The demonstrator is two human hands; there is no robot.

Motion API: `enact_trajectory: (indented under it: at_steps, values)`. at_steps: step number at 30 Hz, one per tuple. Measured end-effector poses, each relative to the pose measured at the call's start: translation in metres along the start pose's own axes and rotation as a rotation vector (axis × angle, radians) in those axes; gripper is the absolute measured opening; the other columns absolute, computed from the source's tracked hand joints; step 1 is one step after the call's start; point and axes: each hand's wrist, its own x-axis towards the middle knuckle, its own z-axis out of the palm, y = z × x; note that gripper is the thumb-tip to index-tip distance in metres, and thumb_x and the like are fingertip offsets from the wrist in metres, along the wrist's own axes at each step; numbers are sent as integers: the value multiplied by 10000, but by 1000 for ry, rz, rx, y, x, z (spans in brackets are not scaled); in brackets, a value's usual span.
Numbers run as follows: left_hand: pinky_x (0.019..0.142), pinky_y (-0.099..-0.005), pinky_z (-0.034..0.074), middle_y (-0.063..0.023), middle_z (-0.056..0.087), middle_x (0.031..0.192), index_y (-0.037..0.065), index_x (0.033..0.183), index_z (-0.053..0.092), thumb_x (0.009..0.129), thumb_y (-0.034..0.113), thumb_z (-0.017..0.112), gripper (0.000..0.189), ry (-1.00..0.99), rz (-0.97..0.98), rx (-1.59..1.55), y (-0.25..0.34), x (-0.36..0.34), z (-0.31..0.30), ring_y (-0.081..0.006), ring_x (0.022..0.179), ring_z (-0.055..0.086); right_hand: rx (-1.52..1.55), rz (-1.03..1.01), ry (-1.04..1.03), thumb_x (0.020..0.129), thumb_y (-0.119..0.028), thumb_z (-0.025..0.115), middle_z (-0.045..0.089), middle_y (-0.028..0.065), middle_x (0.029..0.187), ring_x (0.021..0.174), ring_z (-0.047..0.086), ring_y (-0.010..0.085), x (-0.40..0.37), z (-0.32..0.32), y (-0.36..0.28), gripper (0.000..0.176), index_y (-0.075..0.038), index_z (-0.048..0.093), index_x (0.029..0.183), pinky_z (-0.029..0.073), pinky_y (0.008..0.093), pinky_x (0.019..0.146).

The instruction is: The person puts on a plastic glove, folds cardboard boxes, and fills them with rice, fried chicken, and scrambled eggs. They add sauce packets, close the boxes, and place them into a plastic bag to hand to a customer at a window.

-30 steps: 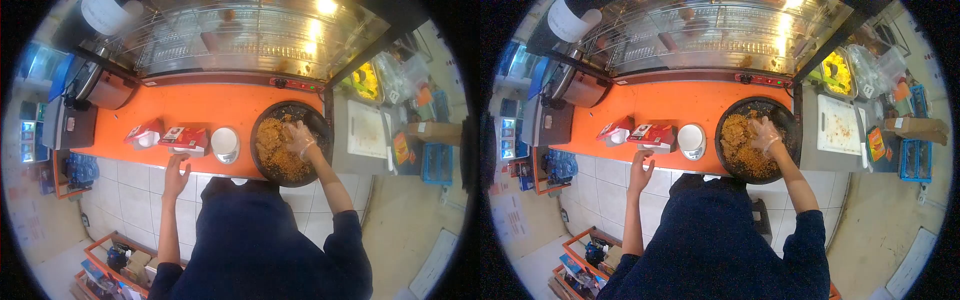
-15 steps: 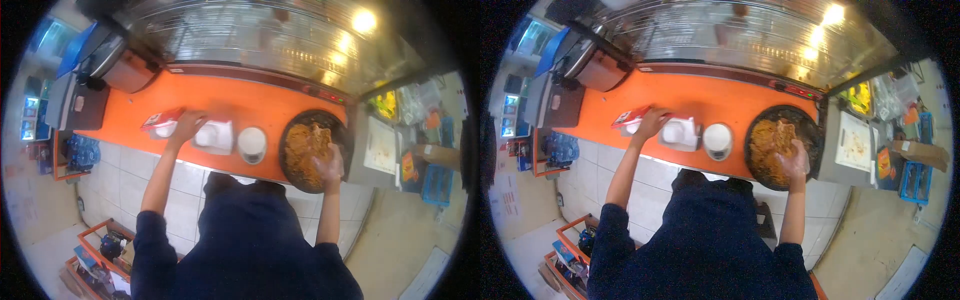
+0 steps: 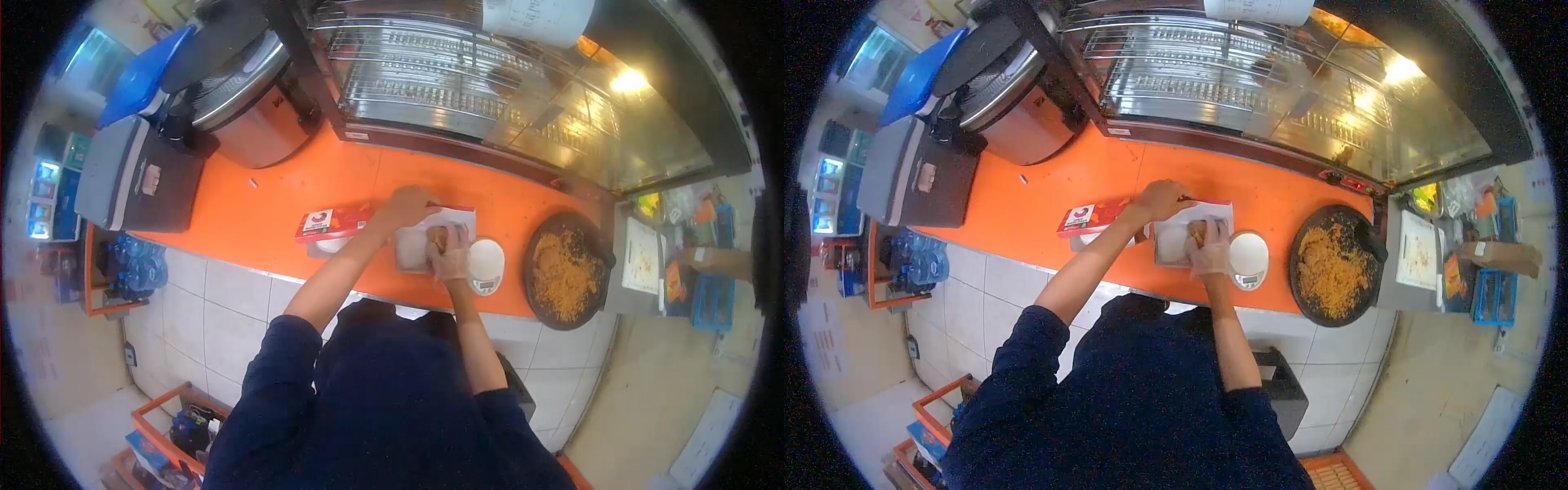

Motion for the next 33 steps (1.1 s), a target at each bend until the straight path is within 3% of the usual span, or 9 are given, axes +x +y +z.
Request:
enact_trajectory:
  at_steps: [3, 6, 9, 11, 14, 17, 18, 28, 33]
  values:
    - [876, -440, 524, -119, 729, 1053, 162, 1171, 715, 924, 376, 642, 335, -25, 28, -74, 5, -10, 4, -302, 1018, 680, -74, -43, 87, 879, -196, 669, 565, 198, 1314, 1208, 553, 344, -16, -2, -3, 498, -80, 535, 1345, 460, 442, 1016]
    - [939, -432, 493, -140, 674, 1207, 135, 1248, 653, 916, 337, 665, 389, 164, 102, -16, 8, -49, 19, -319, 1143, 622, 80, -20, -166, 853, -204, 694, 599, 197, 1266, 1140, 602, 344, -50, -35, 34, 479, -92, 560, 1299, 488, 444, 971]
    - [1024, -432, 435, -158, 592, 1329, 81, 1299, 583, 910, 255, 693, 440, 269, 236, -196, 6, -97, 27, -356, 1248, 536, 14, 306, -216, 852, -219, 704, 635, 194, 1188, 1058, 634, 348, -73, -103, 82, 442, -117, 582, 1264, 509, 455, 905]
    - [1023, -439, 433, -168, 620, 1249, 46, 1250, 598, 919, 190, 684, 371, 299, 106, -227, 21, -139, 28, -358, 1198, 558, -93, 382, -16, 856, -265, 708, 659, 183, 1123, 989, 651, 357, -79, -154, 112, 450, -133, 595, 1271, 516, 474, 860]
    - [1013, -430, 444, -172, 645, 1179, 30, 1186, 630, 926, 140, 653, 283, 316, -68, -322, 28, -202, 38, -360, 1160, 585, -506, 320, 3, 837, -309, 728, 652, 201, 1101, 1007, 640, 374, -71, -205, 160, 543, -132, 567, 1324, 507, 479, 864]
    - [983, -409, 465, -173, 661, 1126, 22, 1155, 642, 935, 128, 637, 244, 263, -250, -449, 25, -234, 53, -343, 1107, 619, -333, 144, -14, 819, -362, 737, 614, 242, 1160, 1055, 613, 399, -41, -204, 182, 671, -131, 501, 1403, 499, 489, 898]
    - [975, -405, 470, -174, 666, 1111, 20, 1145, 645, 937, 123, 632, 233, 274, -297, -473, 24, -241, 58, -337, 1091, 629, -297, 287, -164, 822, -385, 730, 551, 287, 1239, 1104, 579, 441, -25, -208, 157, 721, -154, 453, 1447, 485, 499, 942]
    - [913, -402, 494, -151, 689, 1060, 11, 1050, 670, 939, 56, 601, 138, 616, -362, -471, 56, -252, 77, -339, 1027, 640, -454, 210, -625, 636, -303, 830, 326, 321, 1495, 1335, 426, 481, 5, -187, 206, 1008, -200, 353, 1518, 452, 499, 1068]
    - [916, -394, 485, -141, 685, 1040, 13, 1040, 666, 949, 56, 589, 127, 727, -568, -597, 38, -290, 136, -326, 1018, 633, -504, 121, -572, 627, -269, 813, 405, 304, 1439, 1323, 429, 466, 4, -183, 202, 946, -117, 406, 1467, 427, 481, 1080]
